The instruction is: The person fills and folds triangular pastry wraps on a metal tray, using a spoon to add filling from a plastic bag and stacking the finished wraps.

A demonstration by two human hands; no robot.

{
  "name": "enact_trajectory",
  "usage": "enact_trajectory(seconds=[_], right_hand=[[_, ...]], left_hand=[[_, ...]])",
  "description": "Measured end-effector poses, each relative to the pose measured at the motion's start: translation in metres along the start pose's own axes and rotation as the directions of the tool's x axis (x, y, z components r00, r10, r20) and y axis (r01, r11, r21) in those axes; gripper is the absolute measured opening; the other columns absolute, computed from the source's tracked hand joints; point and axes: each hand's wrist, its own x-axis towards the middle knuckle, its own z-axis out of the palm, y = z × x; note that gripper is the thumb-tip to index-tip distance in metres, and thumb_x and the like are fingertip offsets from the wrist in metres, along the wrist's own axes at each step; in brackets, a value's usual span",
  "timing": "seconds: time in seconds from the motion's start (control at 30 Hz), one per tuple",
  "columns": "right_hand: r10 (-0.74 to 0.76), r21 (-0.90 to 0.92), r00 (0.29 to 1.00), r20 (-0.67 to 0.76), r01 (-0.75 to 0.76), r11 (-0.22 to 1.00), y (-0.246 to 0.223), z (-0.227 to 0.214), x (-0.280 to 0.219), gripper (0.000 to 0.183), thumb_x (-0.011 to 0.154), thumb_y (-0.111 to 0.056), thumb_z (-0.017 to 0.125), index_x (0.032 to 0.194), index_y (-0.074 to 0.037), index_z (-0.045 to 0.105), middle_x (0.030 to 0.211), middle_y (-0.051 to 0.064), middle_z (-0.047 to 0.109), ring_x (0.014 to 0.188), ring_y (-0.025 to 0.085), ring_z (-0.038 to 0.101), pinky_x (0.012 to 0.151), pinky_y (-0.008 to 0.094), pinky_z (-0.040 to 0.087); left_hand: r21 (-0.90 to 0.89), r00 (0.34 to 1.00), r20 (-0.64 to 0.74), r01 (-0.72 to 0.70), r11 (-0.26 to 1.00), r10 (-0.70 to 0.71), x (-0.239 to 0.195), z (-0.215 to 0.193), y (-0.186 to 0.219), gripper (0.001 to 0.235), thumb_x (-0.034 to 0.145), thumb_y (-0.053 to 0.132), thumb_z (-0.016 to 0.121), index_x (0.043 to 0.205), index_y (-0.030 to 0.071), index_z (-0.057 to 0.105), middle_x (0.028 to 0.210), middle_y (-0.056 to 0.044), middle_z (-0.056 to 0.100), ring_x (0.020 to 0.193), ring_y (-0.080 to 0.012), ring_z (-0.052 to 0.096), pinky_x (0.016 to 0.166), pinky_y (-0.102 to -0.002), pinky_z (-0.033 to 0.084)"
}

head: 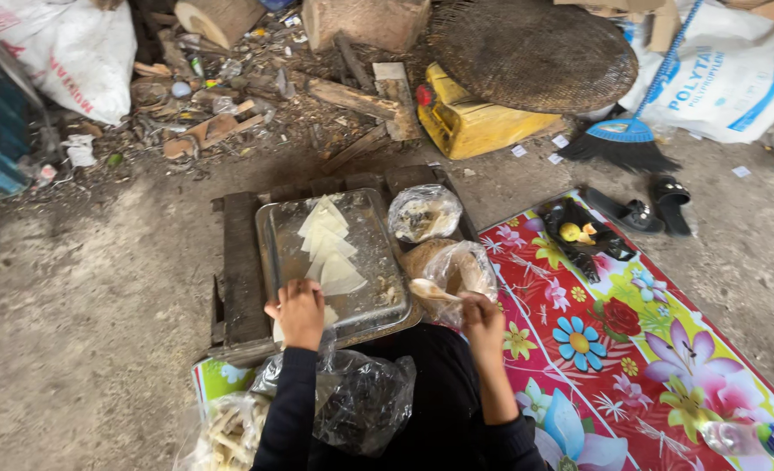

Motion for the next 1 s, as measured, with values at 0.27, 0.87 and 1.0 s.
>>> enact_trajectory(seconds=[0.27, 0.87, 1.0], right_hand=[[-0.315, -0.396, 0.932, 0.182, 0.363, 0.844, -0.017, 0.141, -0.005, 0.019, 0.098, -0.004, 0.061, 0.112, -0.002, 0.073, 0.092, 0.013, 0.076, 0.078, 0.024, 0.072, 0.069, 0.031, 0.054], [-0.833, -0.833, 0.545, -0.093, 0.416, 0.365, -0.053, 0.033, -0.017, 0.021, 0.089, 0.004, 0.068, 0.108, -0.004, 0.068, 0.104, 0.014, 0.067, 0.097, 0.033, 0.064, 0.082, 0.044, 0.054], [-0.586, -0.866, 0.801, -0.121, 0.203, 0.457, -0.064, 0.015, -0.026, 0.012, 0.099, -0.010, 0.068, 0.111, -0.009, 0.072, 0.112, 0.018, 0.065, 0.097, 0.033, 0.065, 0.072, 0.042, 0.055]], left_hand=[[-0.043, 0.999, -0.049, 0.015, 0.999, -0.017, -0.002, -0.009, 0.008, 0.009, 0.086, 0.020, 0.072, 0.094, 0.020, 0.068, 0.098, 0.000, 0.067, 0.101, -0.0234, 0.062, 0.093, -0.052, 0.033], [-0.038, 0.994, -0.049, 0.099, 0.994, -0.101, -0.003, -0.012, 0.019, 0.009, 0.088, 0.020, 0.071, 0.095, 0.019, 0.066, 0.094, -0.001, 0.071, 0.101, -0.0236, 0.064, 0.096, -0.053, 0.033], [-0.191, 0.991, 0.015, 0.134, 0.972, -0.133, -0.001, -0.012, 0.018, 0.022, 0.087, 0.021, 0.069, 0.108, 0.017, 0.065, 0.085, -0.001, 0.073, 0.100, -0.0257, 0.065, 0.096, -0.054, 0.030]])
